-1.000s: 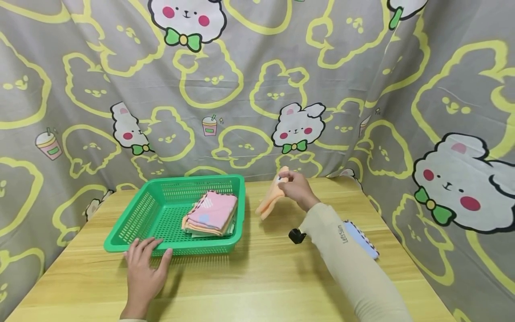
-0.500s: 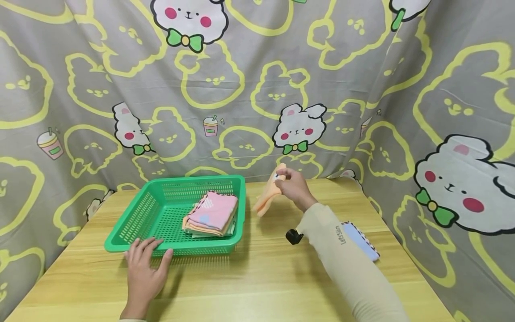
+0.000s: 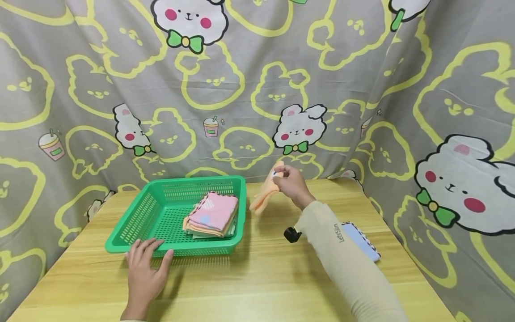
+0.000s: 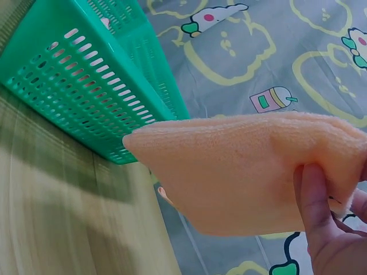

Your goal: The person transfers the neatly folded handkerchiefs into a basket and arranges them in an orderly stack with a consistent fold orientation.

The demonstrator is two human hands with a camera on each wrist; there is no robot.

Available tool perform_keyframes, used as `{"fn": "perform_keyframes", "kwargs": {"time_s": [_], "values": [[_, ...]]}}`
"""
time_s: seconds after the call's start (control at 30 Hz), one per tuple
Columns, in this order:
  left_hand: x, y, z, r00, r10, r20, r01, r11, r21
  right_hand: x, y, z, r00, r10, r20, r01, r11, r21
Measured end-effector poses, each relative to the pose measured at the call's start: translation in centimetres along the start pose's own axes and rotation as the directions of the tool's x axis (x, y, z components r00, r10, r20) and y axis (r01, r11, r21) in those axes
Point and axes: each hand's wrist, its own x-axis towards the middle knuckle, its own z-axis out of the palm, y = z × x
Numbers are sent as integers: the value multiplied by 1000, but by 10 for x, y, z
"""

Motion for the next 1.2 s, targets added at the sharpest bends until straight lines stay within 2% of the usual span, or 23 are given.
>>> {"fn": "perform_keyframes", "kwargs": {"time_s": [0.37,0.77,0.93,1.2], "values": [[0,0,0,1000,4,0,-4,1000,2,0,-10,2,999,-28,-18,28,1000,-3],[0,0,1,1000,7,-2,-7,1000,-4,0,-18,6,999,-29,-14,30,997,64],[1,0,1,1000,8,-4,-8,1000,-4,0,-20,7,999,-30,18,28,996,90],[1,0,1,1000,-3,5,3,1000,-14,0,-25,12,999,-47,6,46,992,120]]}}
